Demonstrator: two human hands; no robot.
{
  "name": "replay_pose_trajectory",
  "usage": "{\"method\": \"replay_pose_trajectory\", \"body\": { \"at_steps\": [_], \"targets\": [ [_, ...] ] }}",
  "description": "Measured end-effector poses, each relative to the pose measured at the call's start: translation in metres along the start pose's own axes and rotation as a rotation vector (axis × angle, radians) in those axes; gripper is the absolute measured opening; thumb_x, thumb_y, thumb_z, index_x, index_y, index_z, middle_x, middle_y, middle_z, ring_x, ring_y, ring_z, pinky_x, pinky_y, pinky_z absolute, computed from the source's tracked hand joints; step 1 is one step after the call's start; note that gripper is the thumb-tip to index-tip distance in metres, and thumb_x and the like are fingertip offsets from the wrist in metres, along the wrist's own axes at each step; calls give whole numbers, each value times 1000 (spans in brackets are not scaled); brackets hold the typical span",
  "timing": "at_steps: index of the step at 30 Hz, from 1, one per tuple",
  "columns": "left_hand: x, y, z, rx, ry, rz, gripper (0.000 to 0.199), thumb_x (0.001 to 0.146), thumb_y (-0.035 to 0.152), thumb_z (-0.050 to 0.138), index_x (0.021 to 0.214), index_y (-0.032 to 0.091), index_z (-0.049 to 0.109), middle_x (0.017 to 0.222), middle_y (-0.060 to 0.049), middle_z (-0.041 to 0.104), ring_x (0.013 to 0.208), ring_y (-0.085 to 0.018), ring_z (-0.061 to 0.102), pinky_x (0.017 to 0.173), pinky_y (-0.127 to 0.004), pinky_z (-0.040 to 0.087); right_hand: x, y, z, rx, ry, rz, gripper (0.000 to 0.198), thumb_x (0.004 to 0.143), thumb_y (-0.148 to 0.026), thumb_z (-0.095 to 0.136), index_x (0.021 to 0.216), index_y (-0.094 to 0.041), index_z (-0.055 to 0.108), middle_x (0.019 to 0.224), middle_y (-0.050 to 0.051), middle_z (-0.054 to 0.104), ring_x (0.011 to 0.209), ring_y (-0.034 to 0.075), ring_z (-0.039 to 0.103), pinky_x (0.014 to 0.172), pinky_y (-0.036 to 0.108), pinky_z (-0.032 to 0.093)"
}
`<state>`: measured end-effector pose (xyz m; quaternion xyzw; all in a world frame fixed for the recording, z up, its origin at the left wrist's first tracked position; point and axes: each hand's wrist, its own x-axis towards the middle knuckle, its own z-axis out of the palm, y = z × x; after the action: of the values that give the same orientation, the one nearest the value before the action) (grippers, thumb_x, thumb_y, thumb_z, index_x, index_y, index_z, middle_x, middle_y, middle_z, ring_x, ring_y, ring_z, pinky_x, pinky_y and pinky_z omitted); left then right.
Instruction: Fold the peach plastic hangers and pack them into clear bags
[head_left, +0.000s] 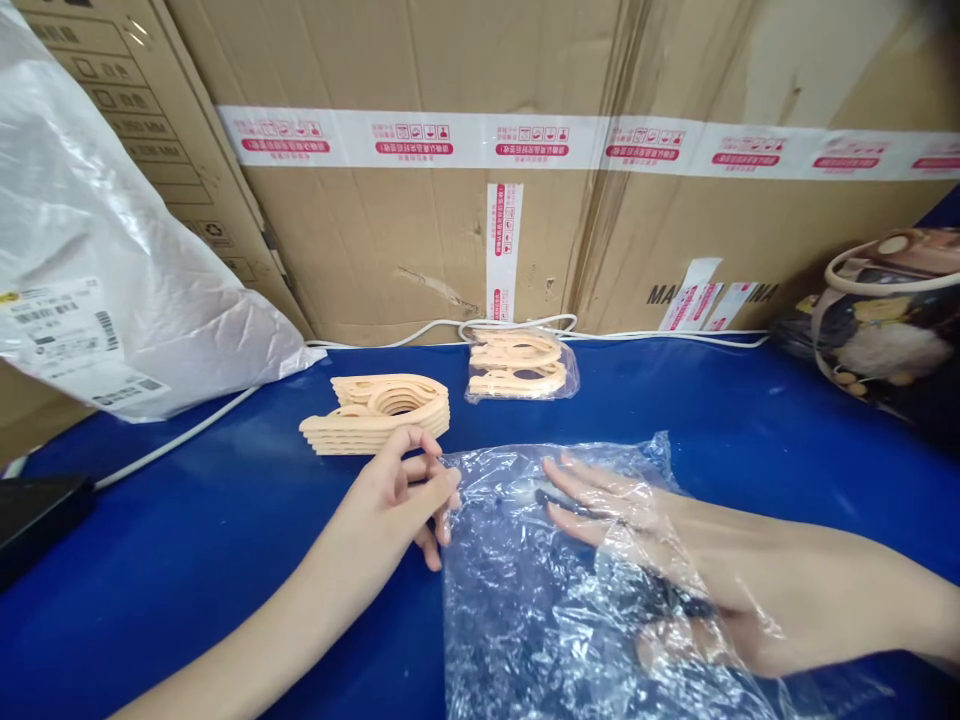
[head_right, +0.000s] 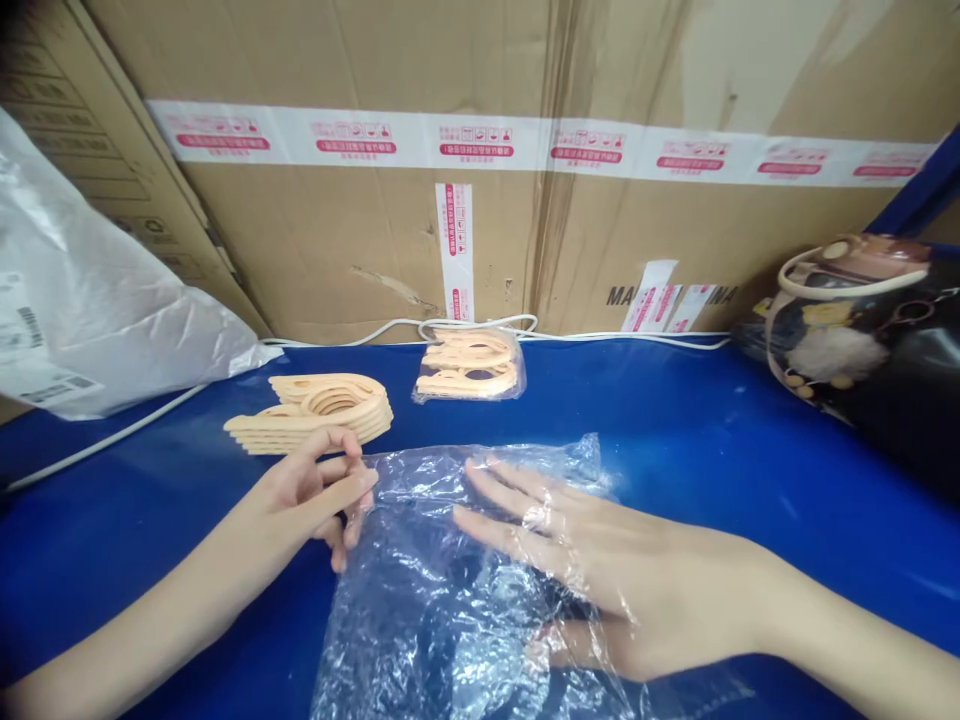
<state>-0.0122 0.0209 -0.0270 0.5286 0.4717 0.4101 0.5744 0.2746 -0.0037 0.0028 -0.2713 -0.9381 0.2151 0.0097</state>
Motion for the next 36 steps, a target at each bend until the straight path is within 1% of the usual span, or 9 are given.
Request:
{"method": "replay_pose_trajectory", "body": {
  "at_steps": [6,12,14,17,19,23,28,33,36],
  "targets": [
    [-11,10,-1,181,21,151,22,89,34,51,107,25,43,62,8,58,44,-10,55,42,-20,49,-1,3,-4,62,16,-7,85,86,-38,59,151,-34,4,159,1,-1,143,29,3,113,49,17],
    [-15,17,-6,735,200,386,35,90,35,52,124,30,42,88,1,64,59,-13,60,50,-22,48,0,2,-3,52,17,33,82,89,-45,55,151,-35,3,158,2,-5,143,30,2,113,51,16],
    [-17,20,-6,942,238,488,38,89,36,52,126,29,42,105,-3,62,75,-18,65,57,-27,53,2,1,-4,38,-1,91,81,90,-49,53,150,-35,2,158,1,-5,143,30,0,113,52,14],
    [-23,23,-5,1185,61,597,46,89,45,52,131,27,42,130,-8,55,113,-28,57,88,-43,53,8,0,-2,31,-15,189,80,90,-54,50,150,-36,1,158,1,-5,143,31,-2,113,54,12],
    [-28,23,-6,1293,-124,564,61,89,54,49,141,25,35,145,-9,43,130,-30,44,102,-48,44,11,1,-1,27,-25,222,79,90,-56,48,150,-35,2,158,1,-6,143,32,-2,112,56,11],
    [-35,17,-7,1406,-312,404,80,89,64,39,152,20,16,155,-11,23,139,-33,30,104,-51,41,10,2,-1,28,-4,235,72,92,-54,47,149,-36,6,158,-1,-4,143,31,1,113,55,12],
    [-36,15,-6,1420,-331,375,84,88,67,38,151,17,17,155,-12,19,139,-33,25,108,-52,35,-7,9,-11,22,-5,240,71,89,-50,55,148,-37,17,158,-4,5,143,31,12,115,47,19],
    [-36,14,-6,1427,-319,395,87,87,67,41,151,16,13,155,-13,18,140,-32,24,109,-51,31,-24,21,-18,6,-46,313,77,86,-50,58,149,-39,16,159,-5,9,143,30,15,116,47,20],
    [-35,14,-5,1432,-322,408,87,87,67,40,152,17,11,155,-13,17,141,-30,24,110,-50,30,-21,18,-21,112,21,386,69,86,-49,59,147,-38,29,157,-3,23,142,31,23,115,49,22]
  ]
}}
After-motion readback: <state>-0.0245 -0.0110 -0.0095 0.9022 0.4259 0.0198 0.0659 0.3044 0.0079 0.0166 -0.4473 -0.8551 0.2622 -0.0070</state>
